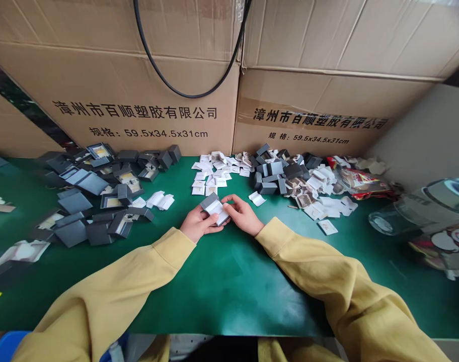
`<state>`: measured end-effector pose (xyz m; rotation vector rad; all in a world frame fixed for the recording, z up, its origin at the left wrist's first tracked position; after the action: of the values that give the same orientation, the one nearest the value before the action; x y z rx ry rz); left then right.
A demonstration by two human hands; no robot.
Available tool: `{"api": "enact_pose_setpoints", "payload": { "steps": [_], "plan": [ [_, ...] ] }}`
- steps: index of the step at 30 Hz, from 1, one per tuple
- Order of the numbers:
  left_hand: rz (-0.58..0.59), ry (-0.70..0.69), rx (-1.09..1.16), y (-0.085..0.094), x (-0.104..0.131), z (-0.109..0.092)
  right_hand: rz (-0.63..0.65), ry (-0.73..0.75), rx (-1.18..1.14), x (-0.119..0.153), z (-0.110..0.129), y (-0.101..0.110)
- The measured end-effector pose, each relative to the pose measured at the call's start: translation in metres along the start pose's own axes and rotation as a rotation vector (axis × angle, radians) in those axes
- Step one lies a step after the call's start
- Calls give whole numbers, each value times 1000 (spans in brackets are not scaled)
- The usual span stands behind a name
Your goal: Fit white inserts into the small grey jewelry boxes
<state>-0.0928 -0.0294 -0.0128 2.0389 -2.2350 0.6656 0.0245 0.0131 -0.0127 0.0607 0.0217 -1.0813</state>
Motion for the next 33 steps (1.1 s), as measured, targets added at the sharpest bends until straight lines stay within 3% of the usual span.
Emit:
{"api": "enact_pose_setpoints", "payload": {
  "steps": [6, 15, 20, 24, 30, 33],
  "plan": [
    [24, 17, -58, -1, 1, -1, -29, 77, 176, 1, 8, 4],
    [120, 3, -78, -2, -3, 2, -45, 104, 78, -2, 3, 7],
    [130, -262, -127, -1, -4, -4, -19, 80, -180, -3, 0, 3],
    [135, -590, -395, -4, 5, -19, 99, 40, -236, 0, 2, -7],
    [50, -1025, -846, -11, 24, -34, -85, 43, -253, 6, 9, 1],
    [54, -1175, -979, -15, 30, -37, 6, -57, -326, 9, 6, -7]
  ]
}}
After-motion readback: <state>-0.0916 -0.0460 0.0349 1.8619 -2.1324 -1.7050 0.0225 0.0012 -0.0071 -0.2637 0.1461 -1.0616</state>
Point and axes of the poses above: each hand's wrist, its own x-axis away from the middle knuckle, its own y-axis out of the back of the hand, z = x × y, the point moved 6 cm from there along -x, towards the middle knuckle, and after that the axes turned 2 degrees about -x, right-handed, at the moved point
